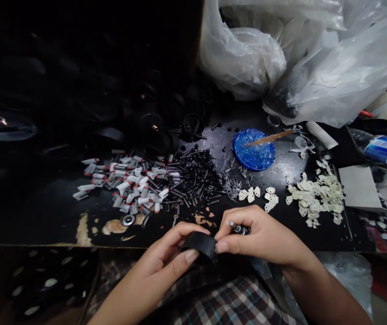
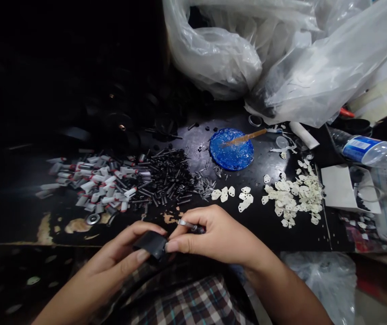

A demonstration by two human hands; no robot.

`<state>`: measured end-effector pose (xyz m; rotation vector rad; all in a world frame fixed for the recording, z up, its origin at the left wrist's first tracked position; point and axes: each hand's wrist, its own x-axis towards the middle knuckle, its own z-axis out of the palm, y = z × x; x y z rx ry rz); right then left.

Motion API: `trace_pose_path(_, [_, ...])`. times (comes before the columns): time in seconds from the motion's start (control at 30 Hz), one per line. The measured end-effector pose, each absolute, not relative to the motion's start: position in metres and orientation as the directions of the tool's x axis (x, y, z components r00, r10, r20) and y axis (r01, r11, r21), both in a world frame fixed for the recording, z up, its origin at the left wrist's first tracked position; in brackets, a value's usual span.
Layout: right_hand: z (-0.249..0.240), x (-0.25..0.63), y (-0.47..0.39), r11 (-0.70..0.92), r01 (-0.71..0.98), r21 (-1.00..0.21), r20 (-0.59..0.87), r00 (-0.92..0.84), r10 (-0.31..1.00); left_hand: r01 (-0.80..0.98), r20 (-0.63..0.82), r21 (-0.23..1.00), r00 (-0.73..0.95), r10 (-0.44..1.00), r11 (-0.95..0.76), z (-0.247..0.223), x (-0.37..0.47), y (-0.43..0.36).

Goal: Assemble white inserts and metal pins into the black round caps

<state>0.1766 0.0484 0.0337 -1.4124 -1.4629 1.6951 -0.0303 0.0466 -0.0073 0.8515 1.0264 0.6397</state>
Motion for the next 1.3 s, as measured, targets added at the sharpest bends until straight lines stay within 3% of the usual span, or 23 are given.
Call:
trace_pose_path(0.07, [0.031,0.173,0.049,-0.243,0.329,-0.912,-0.349,-0.314,0.883,-0.153,-0.522,0.785,0.358,0.774,0.6,-0.009,-0.028,0.046])
trace_pose_path(0.13, [0.026,0.167,0.052,-0.106,0.559,-0.822,-0.259,-0.202,0.945,-0.301,-0.59,0.692,0.288,0.754,0.656,-0.012,-0.025,0.047])
trace_pose_path(0.23, [0.016,0.155,0.057,0.053,0.903,-0.427,-0.078,-0.095,0.992,-0.445,-0.616,0.634,0.203,0.761,0.632,-0.016,-0.02,0.048])
trace_pose_path(0.3, [0.009,0.148,0.059,0.122,0.964,-0.235,-0.027,-0.132,0.991,-0.476,-0.602,0.639,0.18,0.778,0.605,-0.016,-0.017,0.048])
trace_pose_path(0.43, [0.004,0.141,0.061,0.255,0.956,-0.146,0.008,-0.256,0.967,-0.54,-0.57,0.64,0.143,0.809,0.547,-0.015,-0.015,0.048])
trace_pose_path(0.6, [0.005,0.142,0.063,0.27,0.941,-0.202,0.007,-0.274,0.962,-0.554,-0.538,0.682,0.061,0.84,0.477,-0.016,-0.018,0.045])
trace_pose_path(0.77, [0.011,0.143,0.057,0.199,0.85,-0.488,0.051,-0.2,0.978,-0.568,-0.529,0.657,0.123,0.84,0.496,-0.015,-0.014,0.048])
trace_pose_path(0.93, [0.016,0.146,0.054,0.26,0.72,-0.643,0.156,-0.209,0.965,-0.631,-0.581,0.578,0.127,0.804,0.517,-0.012,-0.008,0.049])
trace_pose_path(1.1, [0.017,0.148,0.055,0.193,0.702,-0.686,0.107,-0.166,0.98,-0.658,-0.543,0.57,0.147,0.827,0.491,-0.012,-0.007,0.048])
trace_pose_path(1.3, [0.022,0.149,0.053,0.238,0.649,-0.722,0.151,-0.187,0.971,-0.633,-0.548,0.584,0.153,0.822,0.507,-0.015,-0.01,0.047])
